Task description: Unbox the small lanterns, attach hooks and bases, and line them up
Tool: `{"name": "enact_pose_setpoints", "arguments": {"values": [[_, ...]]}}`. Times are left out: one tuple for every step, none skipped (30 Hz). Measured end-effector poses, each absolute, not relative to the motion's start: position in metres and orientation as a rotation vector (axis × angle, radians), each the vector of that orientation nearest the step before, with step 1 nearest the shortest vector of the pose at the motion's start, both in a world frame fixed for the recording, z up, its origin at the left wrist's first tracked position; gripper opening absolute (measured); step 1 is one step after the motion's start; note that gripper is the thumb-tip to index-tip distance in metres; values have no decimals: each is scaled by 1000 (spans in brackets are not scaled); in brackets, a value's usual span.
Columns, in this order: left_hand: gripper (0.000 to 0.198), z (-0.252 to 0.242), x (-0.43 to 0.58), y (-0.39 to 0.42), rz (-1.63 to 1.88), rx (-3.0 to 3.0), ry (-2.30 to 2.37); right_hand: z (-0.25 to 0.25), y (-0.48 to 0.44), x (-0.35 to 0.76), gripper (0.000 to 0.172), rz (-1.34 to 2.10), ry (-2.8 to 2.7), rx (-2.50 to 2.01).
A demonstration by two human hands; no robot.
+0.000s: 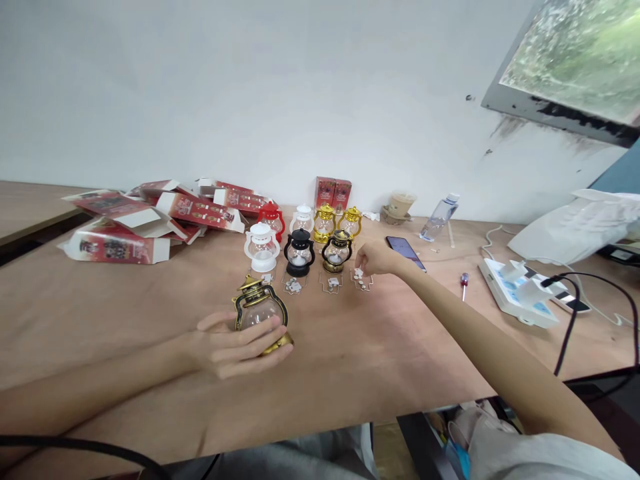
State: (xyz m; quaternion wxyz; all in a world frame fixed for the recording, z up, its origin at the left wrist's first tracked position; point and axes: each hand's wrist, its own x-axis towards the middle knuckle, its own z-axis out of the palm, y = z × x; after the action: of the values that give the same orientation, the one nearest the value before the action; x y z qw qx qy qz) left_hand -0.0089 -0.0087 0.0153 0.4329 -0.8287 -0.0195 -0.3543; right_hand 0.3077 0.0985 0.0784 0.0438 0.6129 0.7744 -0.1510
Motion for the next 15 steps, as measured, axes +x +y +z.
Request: {"name": "enact_pose_setpoints", "arguments": {"values": [[26,16,-9,-9,-872,-2063,-26,81,96,307,22,-452,2368,1889],[25,17,-9,-9,-867,-2059,7,83,93,305,19,-454,2375,1899],[24,18,-9,-9,-869,-2050,44,86,87,302,14,-490,2402,1904],[23,19,-8,-9,-879,-2039,81,88,80,296,11,-579,2453,1902],[22,19,-8,-9,-888,-2031,115,90,71,289,14,-736,2519,1891],[21,19,-8,-10,-900,-2028,140,93,61,280,24,-957,2592,1861],[21,19,-8,-10,-908,-2031,158,95,49,269,35,-1230,2646,1810],[20,19,-8,-10,-907,-2043,170,96,36,258,45,-1500,2665,1725],[20,20,-8,-11,-898,-2056,188,97,23,246,52,-1712,2681,1617],[20,20,-7,-11,-895,-2065,207,97,11,234,56,-1842,2704,1495],[19,20,-7,-11,-898,-2072,224,96,-1,224,58,-1885,2746,1386],[19,20,-7,-11,-908,-2071,242,95,-12,214,57,-1840,2798,1327],[19,19,-6,-11,-920,-2065,271,94,-21,207,55,-1729,2853,1313],[19,19,-5,-10,-937,-2054,300,93,-29,201,51,-1593,2900,1325],[20,18,-4,-10,-954,-2044,327,93,-34,197,46,-1478,2932,1349]]}}
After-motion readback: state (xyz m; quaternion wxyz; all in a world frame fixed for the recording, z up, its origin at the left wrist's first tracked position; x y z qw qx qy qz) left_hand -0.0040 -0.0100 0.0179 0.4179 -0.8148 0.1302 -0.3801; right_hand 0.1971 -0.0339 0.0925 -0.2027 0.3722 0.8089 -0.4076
